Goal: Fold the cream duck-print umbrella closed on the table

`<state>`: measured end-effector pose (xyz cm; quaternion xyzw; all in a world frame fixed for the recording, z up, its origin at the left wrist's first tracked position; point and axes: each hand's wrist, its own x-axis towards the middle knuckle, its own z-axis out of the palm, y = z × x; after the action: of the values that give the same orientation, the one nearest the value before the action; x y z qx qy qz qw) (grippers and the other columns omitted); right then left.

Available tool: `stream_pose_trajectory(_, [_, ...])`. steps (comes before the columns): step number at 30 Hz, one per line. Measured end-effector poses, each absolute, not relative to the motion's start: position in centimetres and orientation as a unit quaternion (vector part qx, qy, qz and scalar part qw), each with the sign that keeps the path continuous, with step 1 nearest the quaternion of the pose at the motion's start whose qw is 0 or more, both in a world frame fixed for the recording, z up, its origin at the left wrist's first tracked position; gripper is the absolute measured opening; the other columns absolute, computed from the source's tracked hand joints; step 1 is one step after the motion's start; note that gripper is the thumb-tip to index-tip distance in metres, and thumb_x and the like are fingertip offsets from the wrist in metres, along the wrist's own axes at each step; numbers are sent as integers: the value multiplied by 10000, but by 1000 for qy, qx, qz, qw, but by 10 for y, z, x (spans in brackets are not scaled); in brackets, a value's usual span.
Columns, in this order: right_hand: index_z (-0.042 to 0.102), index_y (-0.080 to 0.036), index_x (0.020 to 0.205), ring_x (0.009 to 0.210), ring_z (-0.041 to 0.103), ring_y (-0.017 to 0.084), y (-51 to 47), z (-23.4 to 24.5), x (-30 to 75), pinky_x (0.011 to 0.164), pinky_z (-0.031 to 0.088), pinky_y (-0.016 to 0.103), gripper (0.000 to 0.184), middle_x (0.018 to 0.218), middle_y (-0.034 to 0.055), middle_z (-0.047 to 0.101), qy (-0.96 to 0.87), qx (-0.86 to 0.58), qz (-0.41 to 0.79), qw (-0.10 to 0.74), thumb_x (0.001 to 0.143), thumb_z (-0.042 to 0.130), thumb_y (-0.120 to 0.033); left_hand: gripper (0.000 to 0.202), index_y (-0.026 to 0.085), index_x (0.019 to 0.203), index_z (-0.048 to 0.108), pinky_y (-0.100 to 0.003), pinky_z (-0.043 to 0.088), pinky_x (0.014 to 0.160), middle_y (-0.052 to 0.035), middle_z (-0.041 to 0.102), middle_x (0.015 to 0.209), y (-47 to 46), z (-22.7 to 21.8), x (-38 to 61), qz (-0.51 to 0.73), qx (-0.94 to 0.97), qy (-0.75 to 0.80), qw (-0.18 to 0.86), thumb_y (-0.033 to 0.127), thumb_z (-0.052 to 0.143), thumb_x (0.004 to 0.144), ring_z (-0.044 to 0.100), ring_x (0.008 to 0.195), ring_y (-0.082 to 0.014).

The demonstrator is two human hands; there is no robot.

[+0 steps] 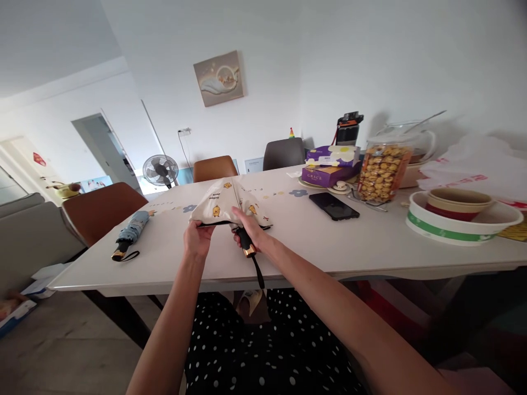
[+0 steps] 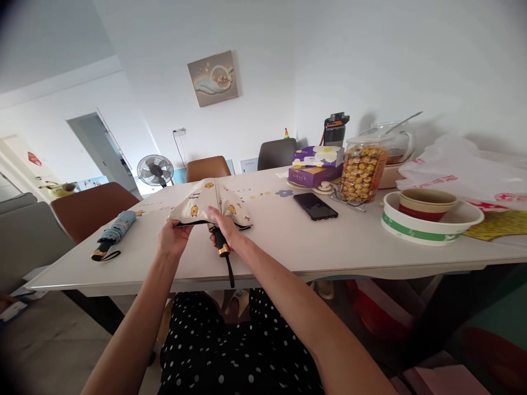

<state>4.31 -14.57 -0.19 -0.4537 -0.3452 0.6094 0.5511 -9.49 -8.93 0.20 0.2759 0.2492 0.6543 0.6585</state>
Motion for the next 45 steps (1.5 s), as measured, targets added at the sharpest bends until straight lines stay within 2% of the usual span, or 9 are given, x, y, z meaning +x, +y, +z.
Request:
stream_pose_trajectory(5, [430, -188, 706, 357, 464, 110, -142, -3, 45, 294, 395, 240, 447, 512, -14, 476, -337, -463, 614, 544, 832, 382, -614, 361, 114, 875, 599, -306, 559, 722, -64, 664, 851, -86, -8, -100, 653, 294, 252, 651, -27, 421, 594, 649, 794, -170])
stream_pose_trajectory(9, [445, -182, 710, 351, 473, 118, -140, -4, 44, 291, 401, 252, 394, 518, -5, 496, -336, -471, 604, 548, 857, 388, -543, 589, 234, 1156, 556, -282, 562, 667, -32, 651, 975, -85, -12, -102, 676, 326, 255, 609, -25, 489, 632, 638, 775, -134])
stream_pose_trajectory(12, [449, -175, 690, 345, 476, 115, -141, -2, 44, 288, 397, 248, 375, 516, 1, 502, -331, -487, 595, 546, 856, 427, -511, 628, 279, 1230, 529, -302, 569, 653, -32, 638, 1004, -85, -12, -104, 689, 360, 259, 574, 37, 569, 652, 632, 756, -132])
stream_pose_trajectory(18, [452, -175, 719, 364, 502, 121, -140, -3, 45, 286, 395, 240, 356, 539, 6, 534, -322, -505, 561, 572, 812, 541, -507, 322, 164, 991, 659, -285, 561, 580, -55, 642, 860, -81, -13, -106, 701, 405, 286, 513, 208, 624, 674, 620, 674, -138])
stream_pose_trajectory(22, [443, -187, 748, 353, 491, 129, -139, -6, 46, 299, 403, 235, 355, 444, -26, 484, -310, -526, 540, 578, 749, 641, -482, 220, 151, 887, 659, -287, 559, 627, -51, 653, 838, -79, -16, -107, 729, 371, 275, 505, 202, 609, 679, 624, 740, -147])
stream_pose_trajectory(25, [444, -189, 759, 356, 489, 130, -139, -4, 47, 305, 407, 234, 374, 435, -25, 485, -304, -526, 547, 576, 732, 651, -499, 205, 156, 872, 651, -297, 557, 634, -37, 657, 785, -78, -16, -108, 731, 353, 260, 523, 161, 596, 674, 628, 714, -143])
stream_pose_trajectory(31, [452, -192, 803, 355, 494, 128, -141, 5, 48, 325, 415, 250, 419, 492, -17, 503, -273, -495, 595, 570, 829, 425, -609, 201, 170, 888, 640, -312, 554, 659, -35, 678, 795, -77, -14, -109, 726, 334, 243, 550, 130, 580, 701, 650, 720, -153])
stream_pose_trajectory(40, [466, -183, 789, 370, 504, 141, -137, 1, 47, 321, 406, 241, 298, 457, -16, 489, -278, -526, 573, 564, 833, 506, -476, 132, 167, 853, 640, -206, 532, 600, -28, 689, 814, -79, -11, -114, 711, 287, 194, 611, 113, 568, 757, 649, 686, -112])
stream_pose_trajectory(45, [464, -183, 792, 365, 501, 136, -138, 1, 47, 311, 403, 240, 314, 481, -8, 510, -283, -529, 566, 566, 824, 524, -490, 208, 191, 908, 640, -266, 551, 625, -27, 670, 856, -78, -14, -115, 716, 337, 207, 575, 148, 610, 707, 636, 710, -131])
